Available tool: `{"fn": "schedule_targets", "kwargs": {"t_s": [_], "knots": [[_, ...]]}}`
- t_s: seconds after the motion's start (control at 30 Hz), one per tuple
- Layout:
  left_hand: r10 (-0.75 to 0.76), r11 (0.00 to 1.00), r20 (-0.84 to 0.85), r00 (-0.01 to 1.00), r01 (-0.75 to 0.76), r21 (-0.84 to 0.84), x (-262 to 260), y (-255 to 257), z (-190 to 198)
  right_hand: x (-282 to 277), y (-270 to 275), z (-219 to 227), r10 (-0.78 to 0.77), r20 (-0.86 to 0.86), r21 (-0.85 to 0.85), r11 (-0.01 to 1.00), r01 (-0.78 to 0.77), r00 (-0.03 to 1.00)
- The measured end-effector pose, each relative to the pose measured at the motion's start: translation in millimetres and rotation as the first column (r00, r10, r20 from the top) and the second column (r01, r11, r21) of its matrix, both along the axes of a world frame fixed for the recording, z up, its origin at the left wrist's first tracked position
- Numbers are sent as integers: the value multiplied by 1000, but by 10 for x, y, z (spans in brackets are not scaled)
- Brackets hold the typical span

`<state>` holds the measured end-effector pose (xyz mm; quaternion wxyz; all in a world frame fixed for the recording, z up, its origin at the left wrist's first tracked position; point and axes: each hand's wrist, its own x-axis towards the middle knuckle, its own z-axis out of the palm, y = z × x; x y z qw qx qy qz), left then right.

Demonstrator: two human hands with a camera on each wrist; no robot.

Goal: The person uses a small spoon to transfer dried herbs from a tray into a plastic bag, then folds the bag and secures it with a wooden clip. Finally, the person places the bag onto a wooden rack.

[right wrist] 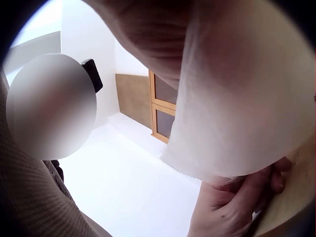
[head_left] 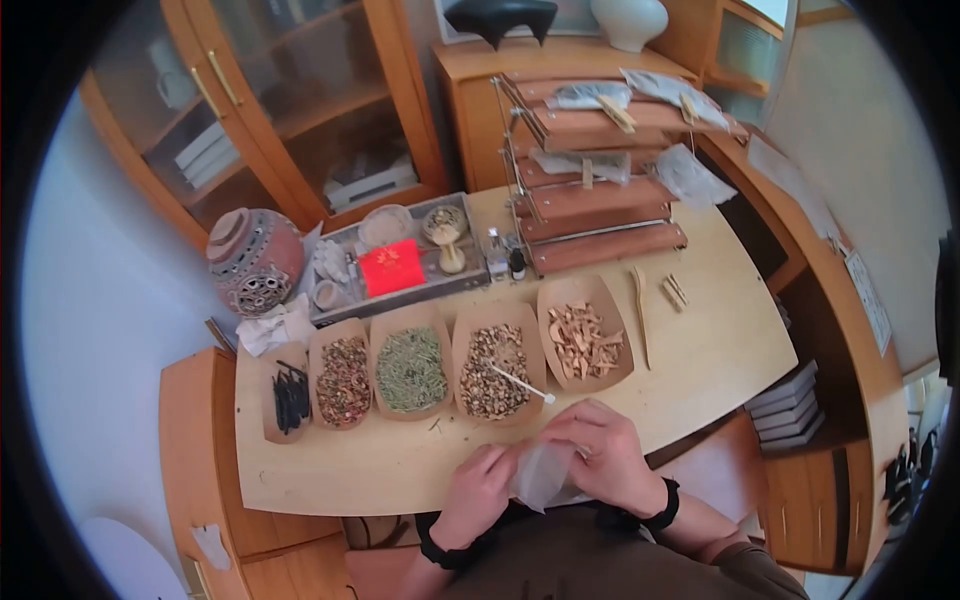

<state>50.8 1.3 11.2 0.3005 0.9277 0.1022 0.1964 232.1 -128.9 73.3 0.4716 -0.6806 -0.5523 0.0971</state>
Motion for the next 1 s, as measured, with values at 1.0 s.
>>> {"fn": "schedule_targets", "kwargs": {"t_s": [1.0], "knots": [[4,949,112,994,32,-312,-91,169,-1,-401,-184,504,330,376,-616,787,-32,866]]}}
